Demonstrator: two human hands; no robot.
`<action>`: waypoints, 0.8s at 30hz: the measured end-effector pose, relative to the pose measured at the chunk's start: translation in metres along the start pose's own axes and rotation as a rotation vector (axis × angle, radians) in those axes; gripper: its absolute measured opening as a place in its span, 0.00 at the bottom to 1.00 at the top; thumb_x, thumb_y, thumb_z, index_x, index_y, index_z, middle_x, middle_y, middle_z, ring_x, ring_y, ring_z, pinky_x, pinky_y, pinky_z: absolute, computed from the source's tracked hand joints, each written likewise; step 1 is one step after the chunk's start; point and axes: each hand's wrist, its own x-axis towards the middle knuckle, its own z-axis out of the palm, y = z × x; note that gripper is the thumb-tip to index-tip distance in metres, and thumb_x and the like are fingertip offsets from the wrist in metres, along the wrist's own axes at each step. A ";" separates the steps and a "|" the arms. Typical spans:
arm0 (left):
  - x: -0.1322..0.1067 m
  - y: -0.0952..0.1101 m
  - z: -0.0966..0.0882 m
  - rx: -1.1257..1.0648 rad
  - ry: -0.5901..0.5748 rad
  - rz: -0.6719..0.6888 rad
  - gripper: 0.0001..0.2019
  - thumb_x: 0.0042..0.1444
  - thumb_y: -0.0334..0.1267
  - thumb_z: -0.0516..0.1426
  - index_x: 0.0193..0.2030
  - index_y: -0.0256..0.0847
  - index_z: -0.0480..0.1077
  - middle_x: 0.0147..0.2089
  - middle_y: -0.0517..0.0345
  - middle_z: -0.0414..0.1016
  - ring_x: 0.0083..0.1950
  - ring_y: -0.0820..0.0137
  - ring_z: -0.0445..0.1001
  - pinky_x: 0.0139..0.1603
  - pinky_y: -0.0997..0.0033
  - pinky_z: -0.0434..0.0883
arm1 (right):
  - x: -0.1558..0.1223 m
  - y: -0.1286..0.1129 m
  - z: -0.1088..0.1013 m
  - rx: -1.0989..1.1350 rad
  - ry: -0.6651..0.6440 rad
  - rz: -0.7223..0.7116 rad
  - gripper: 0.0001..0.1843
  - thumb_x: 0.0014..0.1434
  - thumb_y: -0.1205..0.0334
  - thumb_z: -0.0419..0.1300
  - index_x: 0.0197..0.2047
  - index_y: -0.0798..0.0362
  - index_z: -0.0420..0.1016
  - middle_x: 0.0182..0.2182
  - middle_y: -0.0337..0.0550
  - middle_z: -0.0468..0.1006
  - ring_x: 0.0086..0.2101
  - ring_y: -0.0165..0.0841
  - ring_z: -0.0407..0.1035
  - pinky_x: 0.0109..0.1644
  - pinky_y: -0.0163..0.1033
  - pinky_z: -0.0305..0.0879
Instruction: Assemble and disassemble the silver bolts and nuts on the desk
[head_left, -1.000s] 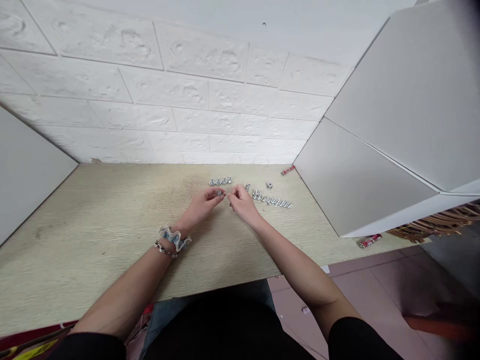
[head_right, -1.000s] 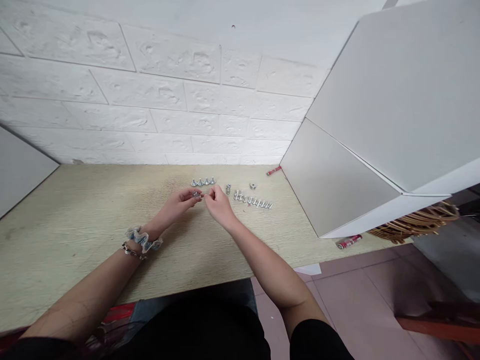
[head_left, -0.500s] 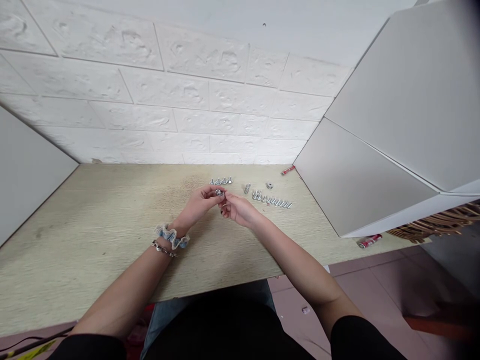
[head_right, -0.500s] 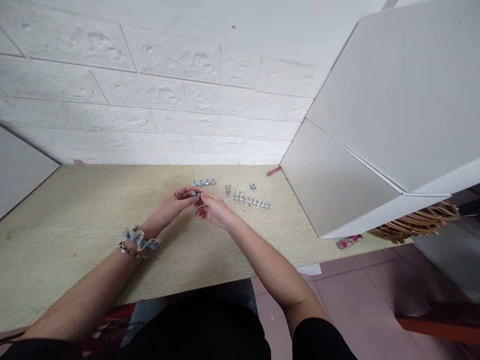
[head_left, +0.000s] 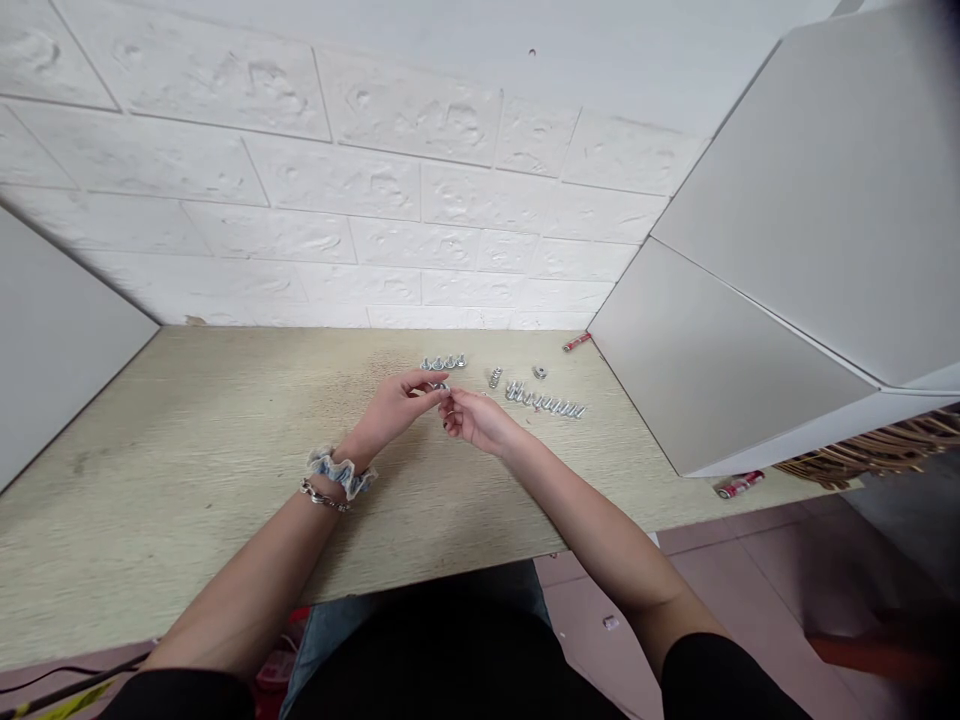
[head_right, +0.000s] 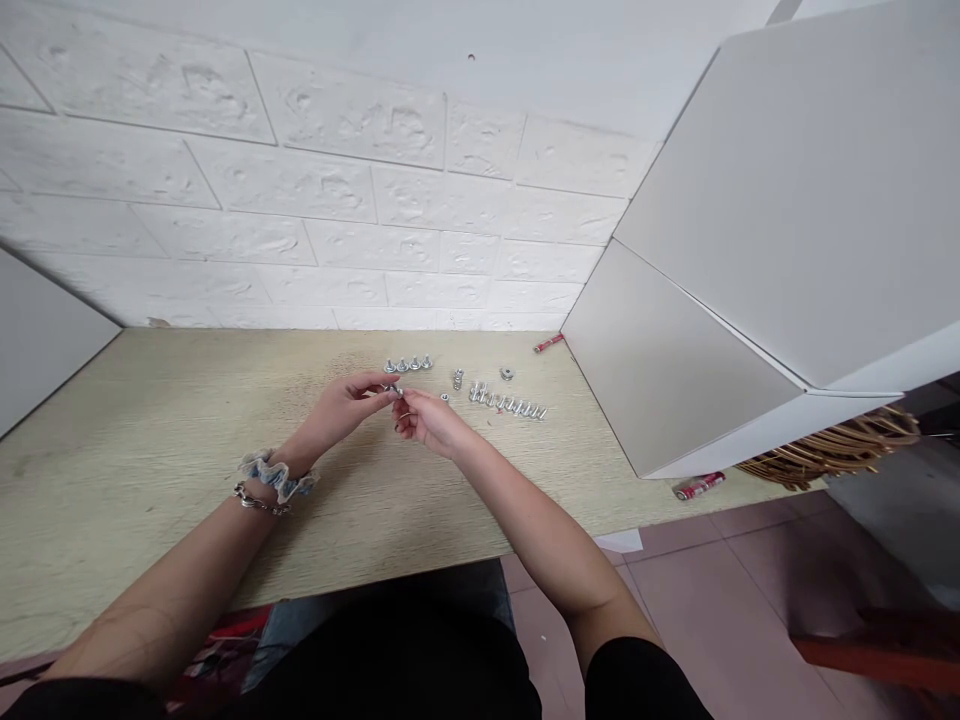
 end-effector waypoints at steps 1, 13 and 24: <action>0.000 0.000 0.000 0.004 0.003 0.008 0.18 0.47 0.47 0.60 0.43 0.40 0.74 0.42 0.54 0.76 0.42 0.66 0.72 0.44 0.68 0.68 | 0.000 0.000 0.000 -0.002 -0.004 0.003 0.10 0.59 0.59 0.50 0.29 0.54 0.65 0.21 0.36 0.68 0.21 0.24 0.61 0.26 0.32 0.54; -0.001 0.004 0.003 -0.108 0.005 -0.164 0.17 0.46 0.46 0.60 0.42 0.41 0.75 0.38 0.55 0.77 0.39 0.67 0.71 0.41 0.67 0.66 | 0.005 0.005 -0.005 -0.451 0.144 -0.186 0.13 0.54 0.65 0.49 0.43 0.50 0.68 0.34 0.39 0.71 0.26 0.27 0.65 0.28 0.33 0.60; 0.002 -0.003 0.000 -0.246 0.072 -0.251 0.15 0.42 0.43 0.63 0.36 0.37 0.76 0.27 0.57 0.74 0.29 0.73 0.67 0.34 0.70 0.65 | -0.006 -0.001 -0.005 -0.855 0.163 -0.595 0.14 0.47 0.69 0.51 0.32 0.49 0.77 0.41 0.40 0.74 0.45 0.34 0.65 0.50 0.40 0.60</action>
